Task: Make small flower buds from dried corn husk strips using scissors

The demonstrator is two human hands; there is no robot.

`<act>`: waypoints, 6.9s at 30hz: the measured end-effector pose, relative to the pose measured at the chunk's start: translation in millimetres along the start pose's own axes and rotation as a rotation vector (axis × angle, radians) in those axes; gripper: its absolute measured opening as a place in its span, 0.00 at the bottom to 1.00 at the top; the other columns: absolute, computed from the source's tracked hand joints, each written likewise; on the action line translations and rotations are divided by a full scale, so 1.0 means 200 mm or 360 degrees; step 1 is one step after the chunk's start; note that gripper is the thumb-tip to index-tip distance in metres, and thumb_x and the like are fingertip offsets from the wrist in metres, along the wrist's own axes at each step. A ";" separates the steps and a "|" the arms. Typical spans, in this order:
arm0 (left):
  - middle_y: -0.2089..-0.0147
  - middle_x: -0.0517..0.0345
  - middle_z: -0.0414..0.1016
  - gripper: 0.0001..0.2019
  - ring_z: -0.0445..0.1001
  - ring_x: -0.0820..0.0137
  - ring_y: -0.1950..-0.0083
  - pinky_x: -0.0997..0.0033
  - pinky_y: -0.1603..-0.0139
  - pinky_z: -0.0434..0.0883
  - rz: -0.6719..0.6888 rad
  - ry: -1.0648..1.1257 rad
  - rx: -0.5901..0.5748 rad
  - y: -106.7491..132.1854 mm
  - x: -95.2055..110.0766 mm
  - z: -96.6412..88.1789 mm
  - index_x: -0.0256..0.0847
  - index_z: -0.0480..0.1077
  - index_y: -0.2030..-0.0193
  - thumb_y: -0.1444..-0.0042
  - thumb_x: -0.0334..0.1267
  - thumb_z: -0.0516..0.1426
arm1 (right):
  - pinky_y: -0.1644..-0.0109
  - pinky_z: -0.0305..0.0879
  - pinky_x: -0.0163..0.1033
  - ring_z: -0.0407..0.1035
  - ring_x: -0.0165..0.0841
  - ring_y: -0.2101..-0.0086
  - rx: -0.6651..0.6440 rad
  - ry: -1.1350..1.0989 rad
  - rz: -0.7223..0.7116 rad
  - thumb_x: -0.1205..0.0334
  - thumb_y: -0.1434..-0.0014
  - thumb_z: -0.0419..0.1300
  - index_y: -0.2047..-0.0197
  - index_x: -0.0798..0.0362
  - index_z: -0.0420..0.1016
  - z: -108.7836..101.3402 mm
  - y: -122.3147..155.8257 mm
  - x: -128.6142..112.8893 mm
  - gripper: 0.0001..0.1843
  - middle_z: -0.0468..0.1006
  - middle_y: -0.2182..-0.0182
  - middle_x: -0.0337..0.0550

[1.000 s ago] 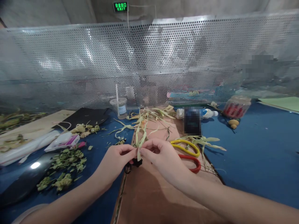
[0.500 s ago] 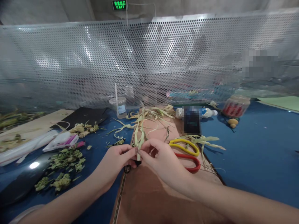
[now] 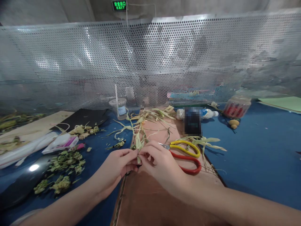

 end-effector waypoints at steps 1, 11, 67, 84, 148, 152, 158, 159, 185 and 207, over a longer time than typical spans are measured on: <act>0.76 0.55 0.71 0.11 0.68 0.74 0.72 0.75 0.71 0.66 -0.0016 0.0015 0.0008 0.00 -0.01 0.00 0.33 0.72 0.77 0.53 0.40 0.59 | 0.65 0.66 0.35 0.67 0.30 0.67 0.0004 0.0012 -0.0052 0.69 0.45 0.53 0.66 0.51 0.70 0.00 0.00 -0.02 0.07 0.72 0.67 0.42; 0.74 0.54 0.72 0.07 0.70 0.74 0.71 0.74 0.65 0.67 -0.0103 0.0150 0.0132 0.01 0.01 -0.03 0.32 0.72 0.75 0.55 0.36 0.60 | 0.59 0.68 0.38 0.67 0.34 0.63 -0.0066 0.0499 -0.0485 0.66 0.44 0.53 0.60 0.55 0.71 0.06 0.04 -0.15 0.09 0.72 0.64 0.47; 0.74 0.58 0.71 0.04 0.65 0.76 0.74 0.73 0.71 0.65 0.0363 0.0359 -0.0283 0.05 0.17 0.09 0.37 0.75 0.71 0.55 0.33 0.62 | 0.64 0.69 0.36 0.70 0.28 0.73 0.0273 -0.1658 0.0906 0.58 0.51 0.63 0.74 0.55 0.73 0.07 0.09 0.06 0.08 0.77 0.75 0.40; 0.62 0.55 0.70 0.05 0.68 0.74 0.71 0.75 0.75 0.66 0.0453 0.0187 -0.0208 0.05 0.17 0.05 0.38 0.77 0.72 0.58 0.36 0.63 | 0.65 0.68 0.35 0.70 0.28 0.73 0.0283 -0.1549 0.0913 0.60 0.52 0.64 0.75 0.54 0.70 0.06 0.10 0.05 0.08 0.75 0.77 0.38; 0.76 0.61 0.72 0.05 0.68 0.75 0.72 0.75 0.66 0.65 0.0341 0.0275 -0.0071 0.06 0.12 0.04 0.38 0.74 0.73 0.58 0.36 0.63 | 0.62 0.69 0.35 0.72 0.32 0.66 0.0286 -0.0679 0.0460 0.59 0.48 0.61 0.64 0.50 0.74 -0.01 0.10 0.02 0.07 0.78 0.67 0.40; 0.76 0.60 0.73 0.03 0.68 0.75 0.72 0.75 0.65 0.64 0.0456 0.0073 -0.0138 0.06 0.15 0.05 0.38 0.74 0.72 0.55 0.34 0.62 | 0.64 0.69 0.34 0.71 0.31 0.69 0.0327 -0.0689 0.0465 0.59 0.47 0.59 0.67 0.51 0.74 -0.05 0.08 0.01 0.06 0.77 0.70 0.39; 0.73 0.59 0.72 0.05 0.69 0.73 0.71 0.73 0.63 0.66 0.0437 0.0167 -0.0137 0.06 0.17 0.06 0.37 0.73 0.73 0.57 0.35 0.63 | 0.69 0.67 0.33 0.68 0.29 0.74 0.0288 -0.0538 0.0433 0.58 0.46 0.58 0.67 0.51 0.72 -0.06 0.07 -0.02 0.06 0.74 0.74 0.37; 0.73 0.59 0.72 0.05 0.69 0.73 0.70 0.73 0.63 0.66 0.0416 0.0223 -0.0143 0.05 0.17 0.06 0.37 0.73 0.74 0.58 0.35 0.63 | 0.68 0.67 0.33 0.68 0.29 0.74 0.0292 -0.0518 0.0424 0.58 0.47 0.59 0.67 0.51 0.72 -0.06 0.07 -0.02 0.06 0.75 0.74 0.37; 0.71 0.58 0.72 0.02 0.68 0.73 0.66 0.75 0.62 0.65 0.0449 0.0174 -0.0209 0.05 0.15 0.06 0.38 0.75 0.73 0.56 0.32 0.62 | 0.67 0.65 0.31 0.67 0.28 0.73 0.0280 -0.0412 0.0319 0.58 0.47 0.59 0.71 0.51 0.71 -0.06 0.06 -0.02 0.06 0.74 0.75 0.36; 0.72 0.58 0.69 0.05 0.66 0.75 0.68 0.75 0.62 0.64 0.0291 0.0554 -0.0246 0.00 0.08 0.06 0.36 0.74 0.76 0.57 0.35 0.63 | 0.59 0.67 0.32 0.71 0.29 0.65 0.0177 -0.0476 0.0231 0.60 0.45 0.58 0.64 0.49 0.73 -0.01 0.05 0.00 0.06 0.77 0.67 0.37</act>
Point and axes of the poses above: each hand's wrist, its own y-axis away from the middle knuckle, its own z-axis out of the palm, x = y × z, the point moved 10 cm from there along -y, towards the middle knuckle
